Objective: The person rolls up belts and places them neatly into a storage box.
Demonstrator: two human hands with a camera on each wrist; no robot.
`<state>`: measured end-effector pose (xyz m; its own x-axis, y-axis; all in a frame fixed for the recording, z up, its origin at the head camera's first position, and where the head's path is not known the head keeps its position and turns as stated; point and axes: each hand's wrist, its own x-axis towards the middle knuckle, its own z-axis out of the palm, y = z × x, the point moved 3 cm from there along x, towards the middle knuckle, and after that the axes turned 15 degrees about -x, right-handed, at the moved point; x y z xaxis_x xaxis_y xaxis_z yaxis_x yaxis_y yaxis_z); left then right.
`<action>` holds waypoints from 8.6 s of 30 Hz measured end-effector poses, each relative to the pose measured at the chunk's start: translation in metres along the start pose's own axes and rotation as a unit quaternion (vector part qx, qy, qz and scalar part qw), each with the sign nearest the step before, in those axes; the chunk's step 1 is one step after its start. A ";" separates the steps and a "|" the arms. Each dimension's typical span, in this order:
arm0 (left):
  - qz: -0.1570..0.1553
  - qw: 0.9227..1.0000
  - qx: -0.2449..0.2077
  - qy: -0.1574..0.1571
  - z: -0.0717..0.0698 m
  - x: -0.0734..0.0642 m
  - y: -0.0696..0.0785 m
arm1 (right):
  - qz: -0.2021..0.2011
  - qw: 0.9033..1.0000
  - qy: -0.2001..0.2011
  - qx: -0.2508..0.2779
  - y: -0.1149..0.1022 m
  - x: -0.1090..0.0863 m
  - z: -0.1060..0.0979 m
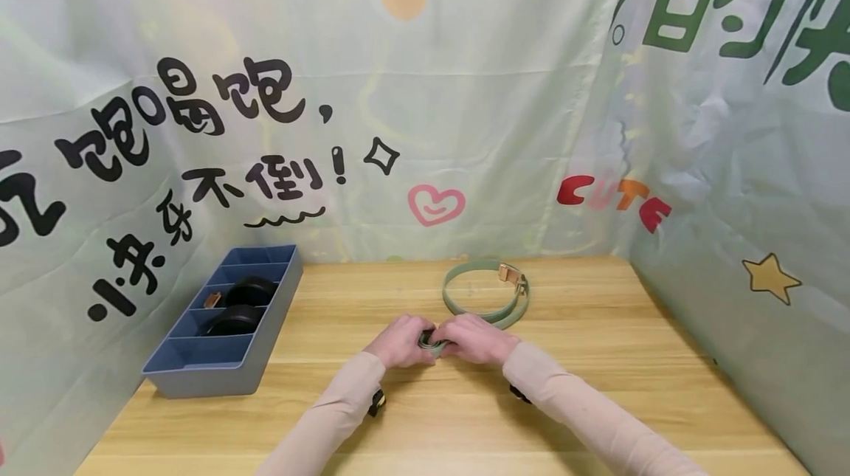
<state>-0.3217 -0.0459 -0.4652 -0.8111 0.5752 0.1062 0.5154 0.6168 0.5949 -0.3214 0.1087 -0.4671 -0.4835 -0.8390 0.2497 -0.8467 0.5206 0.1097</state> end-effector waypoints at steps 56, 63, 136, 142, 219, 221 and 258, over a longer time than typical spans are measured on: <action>-0.034 0.999 -0.013 0.004 -0.001 -0.004 -0.005 | 0.012 0.997 -0.024 0.070 0.001 0.003 0.005; -0.037 0.999 -0.005 0.010 -0.004 -0.003 -0.003 | 0.011 0.996 -0.047 0.077 0.002 0.006 0.003; -0.031 0.999 0.034 -0.028 -0.006 -0.008 -0.004 | 0.371 0.909 -0.031 -0.184 0.118 -0.097 -0.021; -0.037 0.998 0.029 -0.029 -0.006 -0.007 -0.003 | 0.426 0.887 -0.032 -0.174 0.136 -0.119 -0.025; -0.062 0.997 -0.028 -0.036 -0.003 -0.003 0.003 | -0.023 0.996 -0.020 0.083 -0.004 -0.008 -0.004; -0.077 0.996 -0.030 -0.019 -0.002 -0.003 0.002 | -0.022 0.997 -0.015 0.078 -0.005 -0.007 -0.002; -0.016 0.999 -0.005 -0.048 -0.002 0.003 0.001 | -0.032 0.999 -0.029 0.030 -0.001 -0.004 -0.001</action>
<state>-0.3238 -0.0446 -0.4622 -0.7966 0.6044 0.0103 0.4862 0.6306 0.6049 -0.3179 0.1119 -0.4670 -0.4383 -0.8790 0.1880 -0.8873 0.4565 0.0654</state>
